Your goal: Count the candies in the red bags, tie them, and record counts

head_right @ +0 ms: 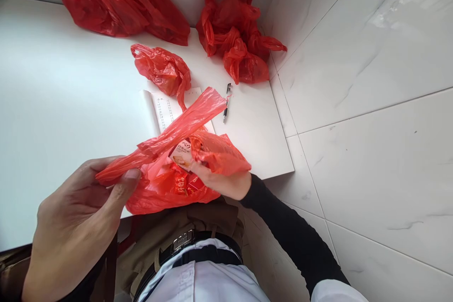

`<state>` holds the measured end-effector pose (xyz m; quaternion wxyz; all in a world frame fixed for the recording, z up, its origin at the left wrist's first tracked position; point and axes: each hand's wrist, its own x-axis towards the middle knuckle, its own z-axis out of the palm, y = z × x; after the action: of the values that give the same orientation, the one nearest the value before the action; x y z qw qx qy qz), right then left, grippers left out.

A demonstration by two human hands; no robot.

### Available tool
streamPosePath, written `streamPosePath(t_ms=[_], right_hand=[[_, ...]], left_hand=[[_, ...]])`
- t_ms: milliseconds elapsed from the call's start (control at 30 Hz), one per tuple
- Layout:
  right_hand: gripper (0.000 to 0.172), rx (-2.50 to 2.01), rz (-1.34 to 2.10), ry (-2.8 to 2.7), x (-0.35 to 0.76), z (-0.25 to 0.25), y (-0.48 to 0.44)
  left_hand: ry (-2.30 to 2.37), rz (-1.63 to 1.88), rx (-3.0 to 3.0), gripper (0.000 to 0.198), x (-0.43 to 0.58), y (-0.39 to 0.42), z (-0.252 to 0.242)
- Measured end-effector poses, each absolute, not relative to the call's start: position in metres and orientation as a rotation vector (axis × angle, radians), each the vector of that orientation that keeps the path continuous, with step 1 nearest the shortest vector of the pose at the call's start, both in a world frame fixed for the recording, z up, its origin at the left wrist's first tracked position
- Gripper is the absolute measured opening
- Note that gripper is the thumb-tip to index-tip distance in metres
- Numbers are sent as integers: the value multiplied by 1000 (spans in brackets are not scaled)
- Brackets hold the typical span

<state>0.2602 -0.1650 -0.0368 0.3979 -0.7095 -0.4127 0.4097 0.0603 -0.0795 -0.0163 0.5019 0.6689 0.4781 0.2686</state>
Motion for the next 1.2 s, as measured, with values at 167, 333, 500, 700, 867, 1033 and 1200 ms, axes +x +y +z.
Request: streamPosePath(t_ms=[167,333,500,700,867,1033,1200], right_hand=[[19,-1678,1218,-1065,274,-33,-158],[19,-1629,1324,-1073,283,-28,-156],[29,-1662,1322,-1020,282,-26,-156],[38,-1729,1353,-892,280,-27,-157],[33,-1739,1363,-851,281,-27,-157],[29,-1717,1355,-840,281,-28,-157],[32,-1670,1412,-825,279,-30,-158]], left_hand=[[1133,661,1620,17,60,-79,-18],[1118,710,1645,17,60,-78,-22],[1121,702,1645,17,60,-78,-24],[1111,707,1656,15,62,-78,-23],[1129,711,1661,17,63,-76,-23],[1116,707,1657,17,63,-76,-24],[1123,708,1657,17,63,-76,-23]])
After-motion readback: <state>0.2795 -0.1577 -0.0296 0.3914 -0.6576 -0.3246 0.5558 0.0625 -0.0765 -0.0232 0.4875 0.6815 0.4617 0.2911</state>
